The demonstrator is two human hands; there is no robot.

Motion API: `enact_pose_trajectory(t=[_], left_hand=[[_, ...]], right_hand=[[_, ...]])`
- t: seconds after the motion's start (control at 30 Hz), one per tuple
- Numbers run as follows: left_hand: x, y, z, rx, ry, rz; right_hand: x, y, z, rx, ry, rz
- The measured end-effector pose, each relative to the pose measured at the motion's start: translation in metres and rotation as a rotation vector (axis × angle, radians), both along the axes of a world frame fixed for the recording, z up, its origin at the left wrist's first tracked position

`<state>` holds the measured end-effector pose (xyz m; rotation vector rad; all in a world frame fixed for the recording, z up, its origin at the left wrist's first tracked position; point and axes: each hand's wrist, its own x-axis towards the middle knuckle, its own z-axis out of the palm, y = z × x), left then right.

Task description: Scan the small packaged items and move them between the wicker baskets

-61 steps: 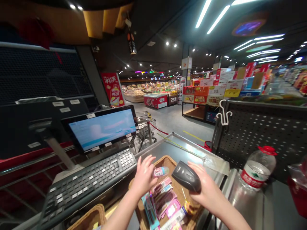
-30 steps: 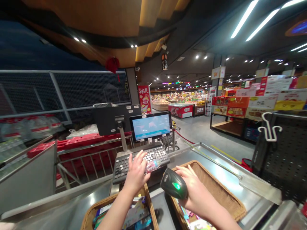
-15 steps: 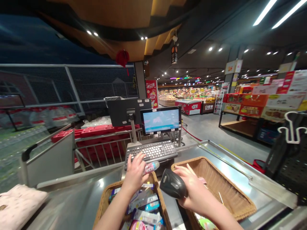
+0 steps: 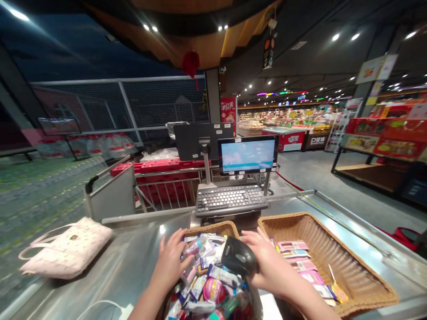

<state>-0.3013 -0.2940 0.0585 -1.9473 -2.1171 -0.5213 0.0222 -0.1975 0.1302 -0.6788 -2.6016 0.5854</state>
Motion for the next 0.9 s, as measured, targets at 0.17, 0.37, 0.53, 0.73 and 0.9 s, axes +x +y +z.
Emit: enact_pose_trajectory(t=[0.17, 0.37, 0.53, 0.73, 0.9], left_hand=[[-0.007, -0.038, -0.017, -0.107, -0.106, 0.069], [-0.012, -0.075, -0.029, -0.279, -0.136, -0.010], [-0.008, -0.066, -0.018, -0.245, -0.064, -0.072], [0.043, 0.005, 0.014, -0.102, -0.025, -0.272], [0.143, 0.096, 0.035, -0.193, -0.049, -0.596]], right_hand=[[-0.015, -0.007, -0.002, -0.078, -0.016, 0.044], [-0.021, -0.012, -0.006, -0.153, -0.026, 0.094], [-0.012, -0.012, -0.010, -0.203, 0.010, 0.139], [0.033, -0.007, 0.004, -0.230, 0.063, 0.063], [0.091, 0.006, 0.018, -0.153, 0.078, -0.119]])
